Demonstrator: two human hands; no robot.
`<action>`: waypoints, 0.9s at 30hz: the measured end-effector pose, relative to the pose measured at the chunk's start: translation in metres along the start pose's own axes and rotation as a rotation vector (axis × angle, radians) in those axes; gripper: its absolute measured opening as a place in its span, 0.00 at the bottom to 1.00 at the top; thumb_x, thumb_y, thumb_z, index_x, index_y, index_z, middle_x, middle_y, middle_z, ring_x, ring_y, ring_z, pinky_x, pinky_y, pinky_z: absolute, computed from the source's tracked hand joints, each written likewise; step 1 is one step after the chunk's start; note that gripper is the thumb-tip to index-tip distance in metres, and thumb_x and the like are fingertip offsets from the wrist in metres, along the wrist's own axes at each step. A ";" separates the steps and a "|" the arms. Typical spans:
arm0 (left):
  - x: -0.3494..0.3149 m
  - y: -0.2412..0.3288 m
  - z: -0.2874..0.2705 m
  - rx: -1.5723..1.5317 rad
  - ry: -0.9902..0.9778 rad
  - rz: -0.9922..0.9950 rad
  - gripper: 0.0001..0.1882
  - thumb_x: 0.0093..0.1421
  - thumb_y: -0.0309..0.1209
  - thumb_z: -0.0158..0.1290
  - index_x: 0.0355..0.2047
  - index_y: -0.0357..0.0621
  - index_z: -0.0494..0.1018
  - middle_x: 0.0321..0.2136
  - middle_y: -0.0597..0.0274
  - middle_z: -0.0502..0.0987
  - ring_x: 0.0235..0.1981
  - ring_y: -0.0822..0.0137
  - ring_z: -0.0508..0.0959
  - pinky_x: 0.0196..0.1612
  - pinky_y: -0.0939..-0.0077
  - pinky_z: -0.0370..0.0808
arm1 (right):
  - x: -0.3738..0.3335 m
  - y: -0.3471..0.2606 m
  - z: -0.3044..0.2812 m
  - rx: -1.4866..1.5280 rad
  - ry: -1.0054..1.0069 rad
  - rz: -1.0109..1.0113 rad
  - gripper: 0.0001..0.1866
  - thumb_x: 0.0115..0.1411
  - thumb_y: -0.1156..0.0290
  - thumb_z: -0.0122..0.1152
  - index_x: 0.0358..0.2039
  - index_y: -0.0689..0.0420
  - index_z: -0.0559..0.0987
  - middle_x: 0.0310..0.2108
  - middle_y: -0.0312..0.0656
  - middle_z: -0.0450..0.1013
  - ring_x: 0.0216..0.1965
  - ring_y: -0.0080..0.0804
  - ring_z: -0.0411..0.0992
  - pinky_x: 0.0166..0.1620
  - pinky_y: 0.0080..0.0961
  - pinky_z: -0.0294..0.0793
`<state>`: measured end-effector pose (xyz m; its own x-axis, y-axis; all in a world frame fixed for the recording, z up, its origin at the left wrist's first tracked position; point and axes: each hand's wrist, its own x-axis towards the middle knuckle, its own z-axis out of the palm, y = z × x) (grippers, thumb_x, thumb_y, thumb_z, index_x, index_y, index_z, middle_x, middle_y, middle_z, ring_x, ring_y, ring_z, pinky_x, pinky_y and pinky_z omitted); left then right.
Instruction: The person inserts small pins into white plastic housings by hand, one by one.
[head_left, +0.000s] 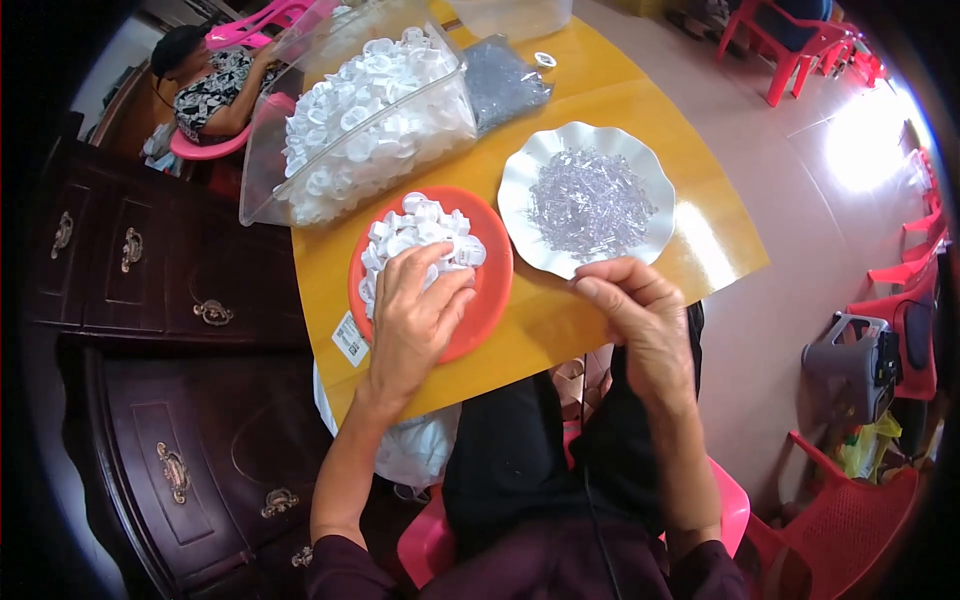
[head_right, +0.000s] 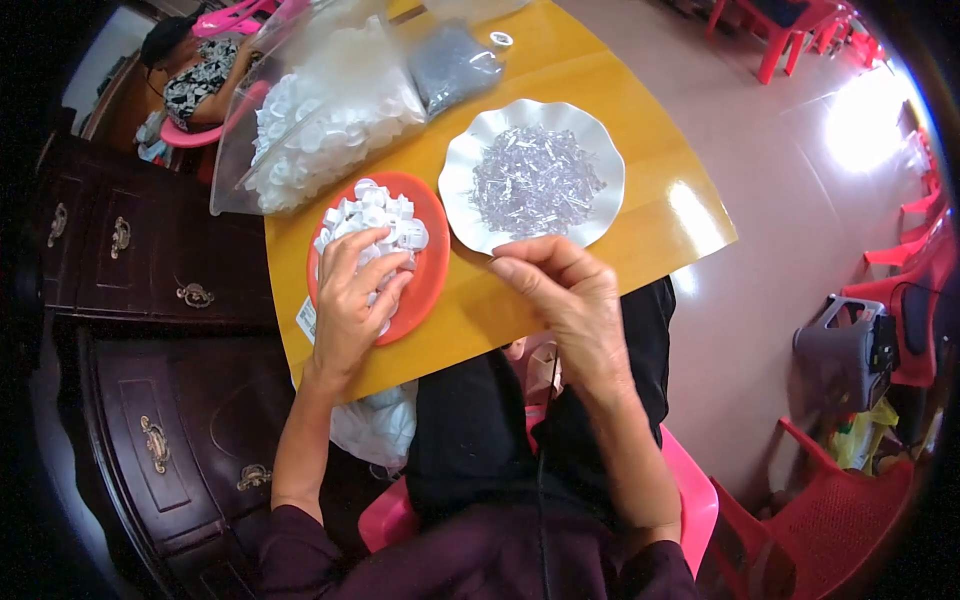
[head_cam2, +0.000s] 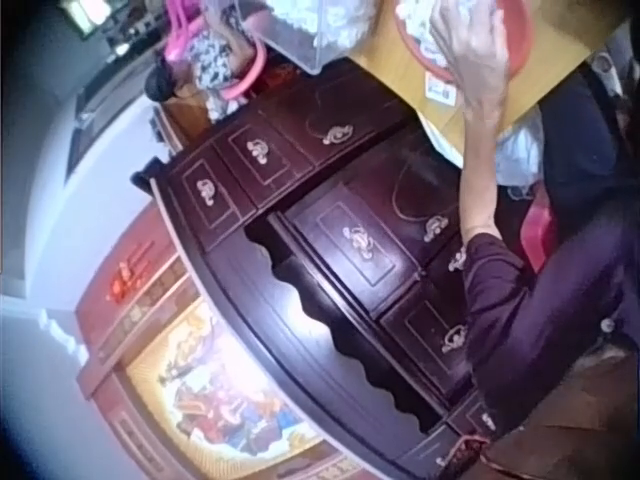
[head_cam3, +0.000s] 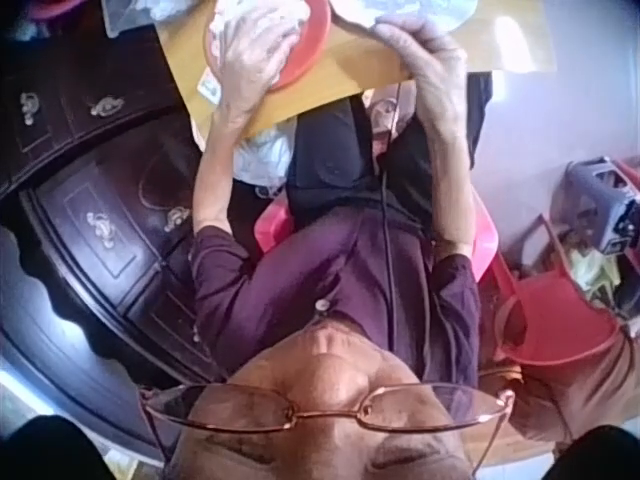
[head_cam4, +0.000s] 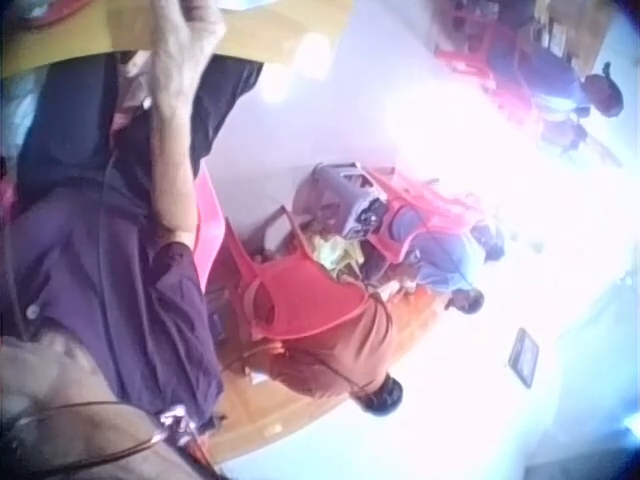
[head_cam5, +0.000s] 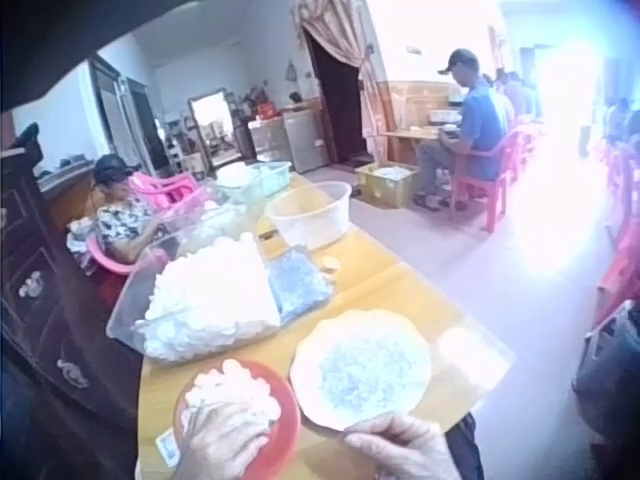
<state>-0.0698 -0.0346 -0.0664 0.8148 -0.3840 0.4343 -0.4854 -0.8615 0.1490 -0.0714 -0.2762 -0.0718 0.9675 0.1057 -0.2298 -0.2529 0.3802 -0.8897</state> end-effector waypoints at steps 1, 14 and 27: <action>-0.004 0.010 -0.001 -0.158 0.018 -0.073 0.15 0.51 0.23 0.64 0.40 0.43 0.80 0.46 0.57 0.75 0.49 0.54 0.74 0.51 0.63 0.72 | -0.002 0.005 0.000 0.084 -0.037 0.071 0.08 0.61 0.74 0.66 0.39 0.61 0.81 0.33 0.33 0.78 0.29 0.12 0.70 0.31 0.11 0.70; -0.033 0.047 0.002 -1.126 -0.035 -0.575 0.05 0.60 0.24 0.60 0.36 0.40 0.76 0.35 0.66 0.75 0.34 0.76 0.73 0.36 0.82 0.69 | -0.023 0.034 0.024 0.036 -0.149 0.099 0.09 0.62 0.72 0.66 0.40 0.62 0.81 0.30 0.29 0.76 0.29 0.10 0.68 0.34 0.11 0.68; -0.004 0.015 0.008 0.140 0.106 -0.145 0.14 0.52 0.32 0.66 0.37 0.42 0.77 0.41 0.59 0.72 0.43 0.57 0.71 0.45 0.63 0.69 | -0.014 0.052 0.019 -0.024 -0.016 0.093 0.07 0.62 0.72 0.66 0.37 0.62 0.81 0.27 0.29 0.74 0.24 0.11 0.66 0.27 0.11 0.66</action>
<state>-0.0781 -0.0488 -0.0729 0.8313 -0.2225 0.5093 -0.3111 -0.9457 0.0947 -0.0985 -0.2406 -0.1069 0.9395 0.1546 -0.3057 -0.3413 0.3459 -0.8740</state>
